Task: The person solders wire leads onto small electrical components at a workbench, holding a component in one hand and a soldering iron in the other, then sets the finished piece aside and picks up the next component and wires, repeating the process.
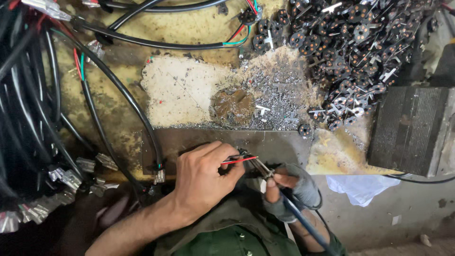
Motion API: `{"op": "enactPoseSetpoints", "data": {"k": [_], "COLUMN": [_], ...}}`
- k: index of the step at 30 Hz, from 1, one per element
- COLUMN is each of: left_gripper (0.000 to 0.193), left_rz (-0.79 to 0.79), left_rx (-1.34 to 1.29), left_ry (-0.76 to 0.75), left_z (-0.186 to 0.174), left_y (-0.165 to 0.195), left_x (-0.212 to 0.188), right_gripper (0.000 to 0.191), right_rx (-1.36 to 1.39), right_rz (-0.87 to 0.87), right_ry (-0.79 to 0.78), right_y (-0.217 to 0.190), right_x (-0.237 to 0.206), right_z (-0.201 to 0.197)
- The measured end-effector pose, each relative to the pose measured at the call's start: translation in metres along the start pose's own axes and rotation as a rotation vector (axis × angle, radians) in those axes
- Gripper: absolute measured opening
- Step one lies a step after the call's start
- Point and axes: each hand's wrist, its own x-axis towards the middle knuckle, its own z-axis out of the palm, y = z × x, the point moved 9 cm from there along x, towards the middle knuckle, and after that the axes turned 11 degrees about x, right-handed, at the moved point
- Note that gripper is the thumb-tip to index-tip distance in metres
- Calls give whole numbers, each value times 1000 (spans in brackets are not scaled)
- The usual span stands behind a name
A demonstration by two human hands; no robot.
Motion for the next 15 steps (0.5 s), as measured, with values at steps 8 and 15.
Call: {"op": "enactPoseSetpoints", "data": {"k": [8,15], "left_gripper": [17,16], "left_rz": [2,7], "left_rx": [-18,1], "left_ry": [3,6], "left_z": [0,-1], "left_y": [-4,-3], "left_x": [-2,0], "right_gripper": [12,17], "right_rx": [-97,667], "right_rz": [-8,634], "right_ry": [275,93], "right_y": [13,78], "right_x": [-16,-36], "right_z": [-15,4]}}
